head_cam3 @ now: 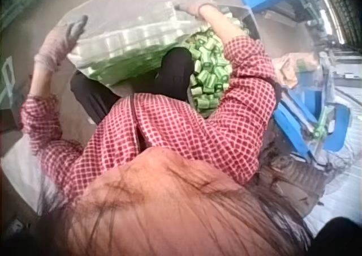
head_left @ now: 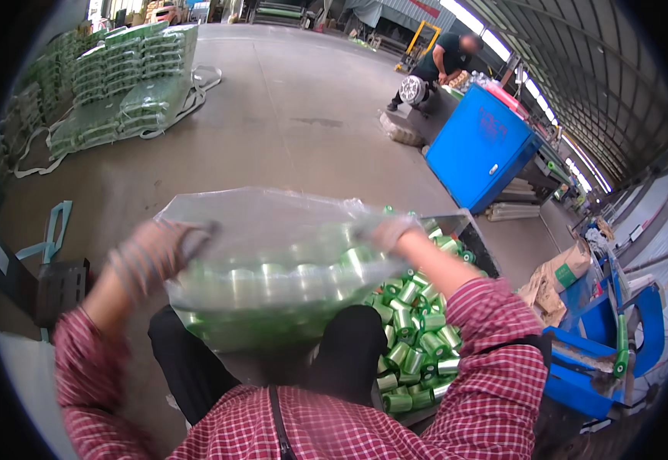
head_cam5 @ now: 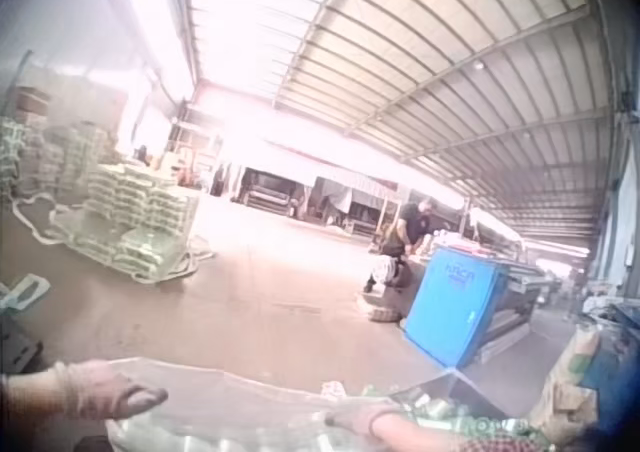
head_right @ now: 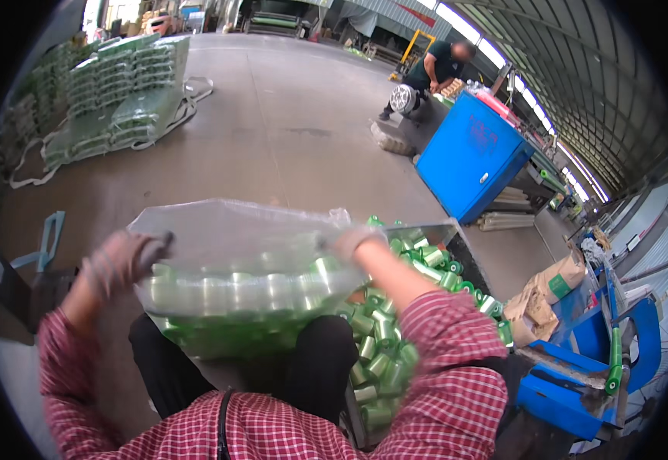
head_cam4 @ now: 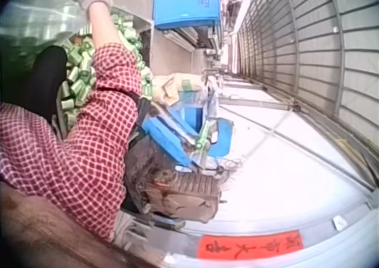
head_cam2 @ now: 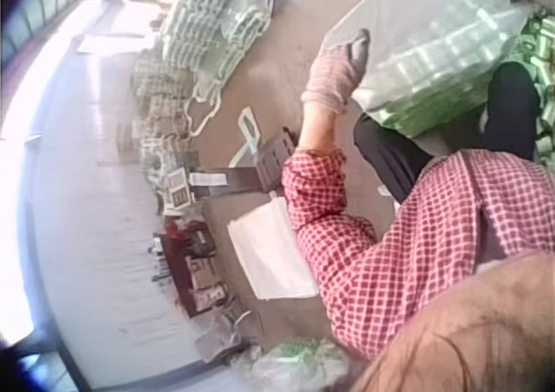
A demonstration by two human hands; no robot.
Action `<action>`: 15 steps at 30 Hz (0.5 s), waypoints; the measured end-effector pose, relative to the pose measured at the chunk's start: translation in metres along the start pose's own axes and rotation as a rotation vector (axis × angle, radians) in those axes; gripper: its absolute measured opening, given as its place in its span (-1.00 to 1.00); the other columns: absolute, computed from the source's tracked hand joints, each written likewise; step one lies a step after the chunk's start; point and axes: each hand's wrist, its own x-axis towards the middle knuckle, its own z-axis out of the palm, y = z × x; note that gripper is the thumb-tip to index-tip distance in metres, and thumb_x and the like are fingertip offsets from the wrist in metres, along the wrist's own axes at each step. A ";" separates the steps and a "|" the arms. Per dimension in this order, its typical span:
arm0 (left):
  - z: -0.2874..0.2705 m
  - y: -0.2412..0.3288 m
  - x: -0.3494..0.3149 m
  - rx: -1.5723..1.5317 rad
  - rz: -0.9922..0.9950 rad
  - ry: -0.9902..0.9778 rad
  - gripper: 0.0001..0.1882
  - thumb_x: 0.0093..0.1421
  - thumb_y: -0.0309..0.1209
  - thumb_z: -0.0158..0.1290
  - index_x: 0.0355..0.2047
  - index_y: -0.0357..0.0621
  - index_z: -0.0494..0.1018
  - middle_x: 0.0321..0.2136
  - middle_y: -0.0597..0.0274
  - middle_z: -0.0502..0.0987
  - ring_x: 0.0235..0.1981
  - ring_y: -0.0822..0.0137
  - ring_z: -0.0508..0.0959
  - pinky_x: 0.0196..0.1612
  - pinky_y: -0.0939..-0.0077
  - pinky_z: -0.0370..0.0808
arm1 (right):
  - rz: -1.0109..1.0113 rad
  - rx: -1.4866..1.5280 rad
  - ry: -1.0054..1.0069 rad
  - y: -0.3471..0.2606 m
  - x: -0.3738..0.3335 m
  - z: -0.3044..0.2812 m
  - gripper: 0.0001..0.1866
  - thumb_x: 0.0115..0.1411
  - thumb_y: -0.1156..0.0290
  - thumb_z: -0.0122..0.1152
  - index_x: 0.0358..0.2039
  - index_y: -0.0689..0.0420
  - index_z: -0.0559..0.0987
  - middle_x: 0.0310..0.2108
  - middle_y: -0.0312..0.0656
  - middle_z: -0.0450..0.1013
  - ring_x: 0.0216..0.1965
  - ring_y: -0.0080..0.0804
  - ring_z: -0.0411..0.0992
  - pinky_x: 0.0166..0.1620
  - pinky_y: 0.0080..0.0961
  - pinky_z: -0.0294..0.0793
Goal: Packing green spools of material into a clear plastic bag.
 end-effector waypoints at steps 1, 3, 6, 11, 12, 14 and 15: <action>0.000 -0.055 0.014 0.387 -0.006 -0.540 -0.75 0.15 -0.30 -0.05 -0.24 -0.12 0.50 -0.36 -0.01 0.53 -0.28 0.04 0.53 -0.19 0.24 0.48 | 0.006 0.195 -0.131 0.002 -0.020 -0.029 -0.36 0.15 -0.09 -0.13 0.04 0.16 0.42 0.06 0.06 0.32 0.11 -0.10 0.28 0.16 -0.30 0.21; -0.003 -0.042 0.022 0.394 0.103 -0.262 -0.70 0.22 -0.23 -0.15 -0.30 -0.15 0.50 -0.47 0.03 0.53 -0.41 0.04 0.54 -0.33 0.23 0.50 | -0.114 -0.383 0.323 0.008 -0.036 -0.014 -0.41 0.15 -0.06 -0.14 0.04 0.08 0.44 -0.05 0.05 0.41 -0.08 -0.04 0.41 0.05 -0.21 0.32; -0.064 0.012 -0.002 -0.125 -0.449 0.079 -0.76 0.12 -0.48 -0.07 -0.21 -0.19 0.49 -0.42 0.06 0.52 -0.52 0.31 0.46 -0.48 0.45 0.39 | -0.694 -0.735 0.681 0.007 -0.054 -0.036 -0.55 0.18 0.17 0.02 0.04 0.08 0.40 -0.06 0.02 0.41 -0.28 -0.07 0.47 -0.29 -0.36 0.53; 0.048 0.175 0.030 -0.359 0.732 0.241 -0.65 0.02 -0.25 0.04 -0.27 -0.24 0.51 -0.58 0.24 0.38 -0.50 0.28 0.45 -0.28 0.37 0.37 | -0.067 0.380 1.097 0.213 -0.075 0.041 -0.60 0.10 0.13 0.12 -0.19 0.18 0.52 -0.28 0.05 0.50 -0.35 -0.05 0.50 -0.22 -0.30 0.50; 0.092 0.204 0.050 -0.317 0.837 0.191 -0.69 -0.08 -0.34 0.10 -0.27 -0.10 0.52 -0.59 0.32 0.44 -0.50 0.38 0.48 -0.21 0.45 0.36 | 0.233 0.136 1.086 0.271 -0.061 0.079 -0.58 0.06 0.07 0.14 -0.27 0.20 0.55 -0.31 0.07 0.50 -0.34 -0.03 0.50 -0.19 -0.29 0.49; 0.163 0.246 0.069 -0.721 0.754 -0.070 -0.58 -0.07 -0.34 0.09 -0.15 -0.18 0.46 -0.46 0.14 0.48 -0.38 0.19 0.49 -0.18 0.32 0.38 | 0.406 0.222 0.695 0.302 -0.019 0.162 -0.37 0.00 -0.10 0.15 -0.22 0.29 0.53 -0.27 0.16 0.47 -0.20 0.00 0.46 -0.07 -0.25 0.42; 0.206 0.260 0.071 -0.754 0.735 -0.050 -0.55 -0.06 -0.32 0.09 -0.11 -0.18 0.44 -0.43 0.13 0.49 -0.36 0.16 0.50 -0.17 0.31 0.39 | 0.529 0.254 0.526 0.297 -0.001 0.192 -0.29 -0.03 -0.15 0.15 -0.11 0.26 0.47 -0.14 0.20 0.41 -0.10 -0.03 0.42 -0.03 -0.25 0.40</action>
